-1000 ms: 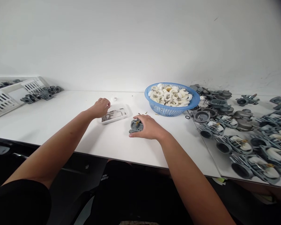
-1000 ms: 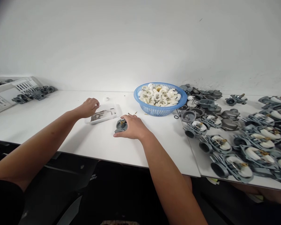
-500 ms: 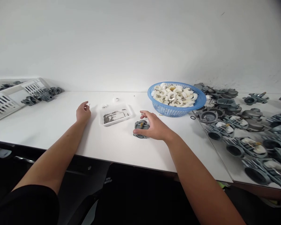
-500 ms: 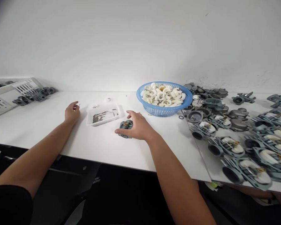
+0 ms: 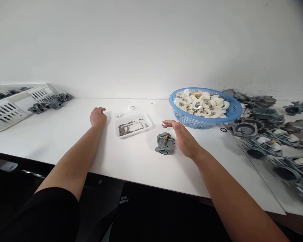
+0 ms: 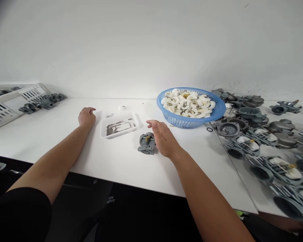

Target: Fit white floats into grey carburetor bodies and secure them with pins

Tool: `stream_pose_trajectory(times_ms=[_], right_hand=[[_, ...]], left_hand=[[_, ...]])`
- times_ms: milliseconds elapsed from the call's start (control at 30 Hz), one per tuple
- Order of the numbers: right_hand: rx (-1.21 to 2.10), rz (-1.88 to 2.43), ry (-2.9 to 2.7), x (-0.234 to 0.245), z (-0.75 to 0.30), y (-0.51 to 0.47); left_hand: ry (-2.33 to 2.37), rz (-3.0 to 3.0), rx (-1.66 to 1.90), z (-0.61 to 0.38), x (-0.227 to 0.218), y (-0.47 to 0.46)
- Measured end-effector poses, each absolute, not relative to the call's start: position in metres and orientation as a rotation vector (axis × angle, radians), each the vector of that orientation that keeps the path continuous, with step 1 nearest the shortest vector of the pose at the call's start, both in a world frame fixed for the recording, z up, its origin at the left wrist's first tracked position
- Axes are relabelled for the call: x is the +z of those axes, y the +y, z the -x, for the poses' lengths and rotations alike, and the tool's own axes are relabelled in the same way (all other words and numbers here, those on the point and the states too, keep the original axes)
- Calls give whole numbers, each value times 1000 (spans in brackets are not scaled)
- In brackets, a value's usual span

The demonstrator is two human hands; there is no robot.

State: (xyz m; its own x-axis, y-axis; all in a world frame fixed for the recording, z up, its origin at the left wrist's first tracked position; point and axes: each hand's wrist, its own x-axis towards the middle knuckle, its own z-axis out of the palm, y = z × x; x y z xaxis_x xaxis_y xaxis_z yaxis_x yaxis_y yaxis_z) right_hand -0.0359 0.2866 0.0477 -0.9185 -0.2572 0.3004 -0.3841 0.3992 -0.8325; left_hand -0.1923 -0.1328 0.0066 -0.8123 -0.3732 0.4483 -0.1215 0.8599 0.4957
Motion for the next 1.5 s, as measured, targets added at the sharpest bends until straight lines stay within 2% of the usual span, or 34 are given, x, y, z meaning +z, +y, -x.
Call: stream_pose_trajectory(times_ms=[533,933,1500], right_hand=[[1385,-613,-2539,52,34,286],[1320,-659,-2523,52,36,284],[1296,-686,-2500,55,34,284]], left_hand=[[-2704,-46,-671,177,11,-118],[-2819,149,-486,180,11,-108],[-2581,-304,-633,166,17,-117]])
